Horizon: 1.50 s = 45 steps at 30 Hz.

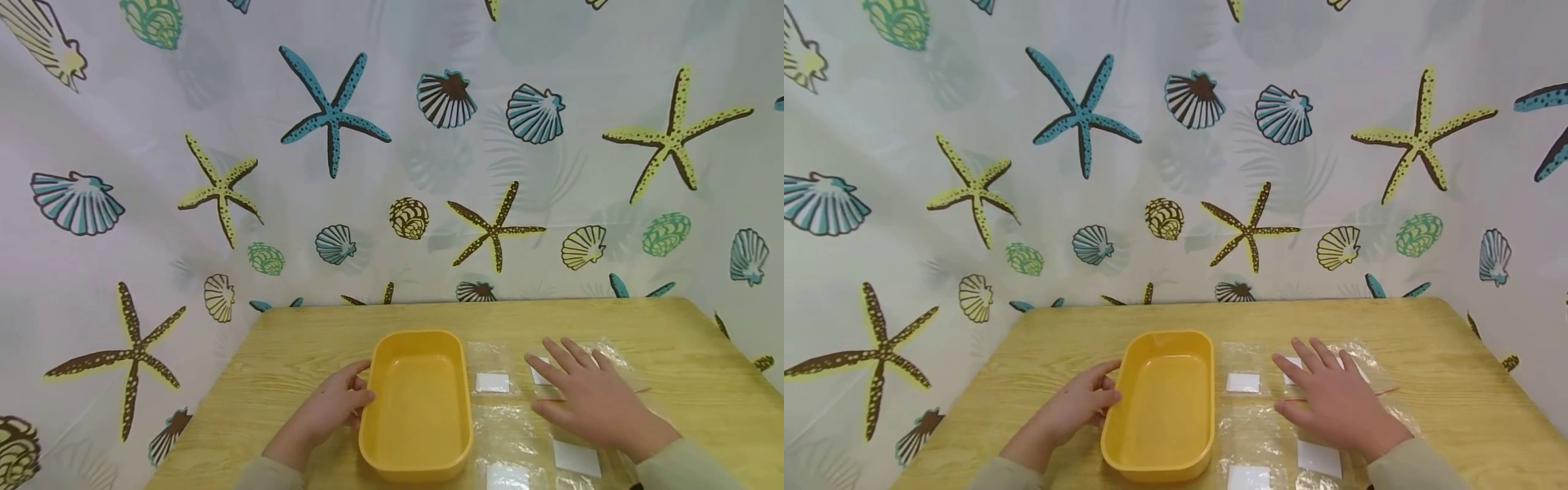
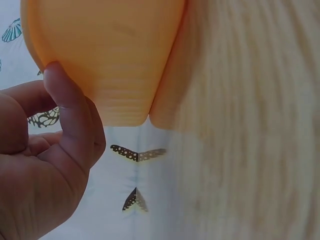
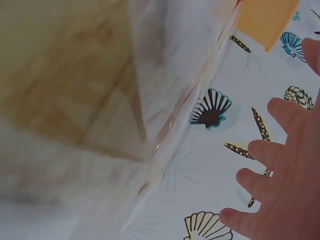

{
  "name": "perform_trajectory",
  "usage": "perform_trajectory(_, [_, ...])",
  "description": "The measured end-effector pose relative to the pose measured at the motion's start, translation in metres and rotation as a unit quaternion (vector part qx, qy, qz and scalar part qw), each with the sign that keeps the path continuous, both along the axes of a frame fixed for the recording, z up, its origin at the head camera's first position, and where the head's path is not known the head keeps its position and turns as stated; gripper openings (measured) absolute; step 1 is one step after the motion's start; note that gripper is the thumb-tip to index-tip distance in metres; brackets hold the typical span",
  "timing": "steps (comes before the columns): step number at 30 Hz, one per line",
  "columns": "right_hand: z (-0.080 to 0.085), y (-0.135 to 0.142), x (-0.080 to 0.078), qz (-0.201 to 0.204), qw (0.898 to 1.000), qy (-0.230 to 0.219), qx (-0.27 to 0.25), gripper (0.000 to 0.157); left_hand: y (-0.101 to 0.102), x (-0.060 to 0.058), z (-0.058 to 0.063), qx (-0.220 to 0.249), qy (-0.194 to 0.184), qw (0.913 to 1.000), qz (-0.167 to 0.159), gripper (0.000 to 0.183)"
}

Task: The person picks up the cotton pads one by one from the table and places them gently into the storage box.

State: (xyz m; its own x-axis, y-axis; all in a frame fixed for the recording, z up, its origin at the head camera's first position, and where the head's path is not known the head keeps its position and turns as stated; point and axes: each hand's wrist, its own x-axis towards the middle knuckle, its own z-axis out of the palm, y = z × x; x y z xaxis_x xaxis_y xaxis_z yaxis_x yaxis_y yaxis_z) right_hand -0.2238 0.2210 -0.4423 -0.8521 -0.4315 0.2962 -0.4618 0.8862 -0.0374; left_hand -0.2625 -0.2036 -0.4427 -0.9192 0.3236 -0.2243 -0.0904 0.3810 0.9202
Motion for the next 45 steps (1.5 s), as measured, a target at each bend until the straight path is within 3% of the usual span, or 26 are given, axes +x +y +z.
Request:
perform_trajectory(10, [-0.004,-0.017,-0.034,0.004,0.999,-0.036,0.018,0.068,-0.008,-0.003,-0.013,0.096,-0.025,0.9950,-0.007,0.066])
perform_trajectory(17, [-0.002,-0.026,-0.050,0.018,0.995,-0.092,0.020,0.068,-0.010,-0.003,-0.019,0.135,-0.029,0.9904,-0.007,0.066])
perform_trajectory(26, [-0.007,-0.035,-0.069,0.031,0.990,-0.132,0.036,0.068,-0.009,-0.006,-0.018,0.157,-0.035,0.9868,-0.009,0.068])
perform_trajectory(45, [-0.015,-0.052,-0.076,0.005,0.976,-0.201,0.078,0.072,-0.007,-0.002,-0.023,0.179,-0.061,0.9820,-0.003,0.068])
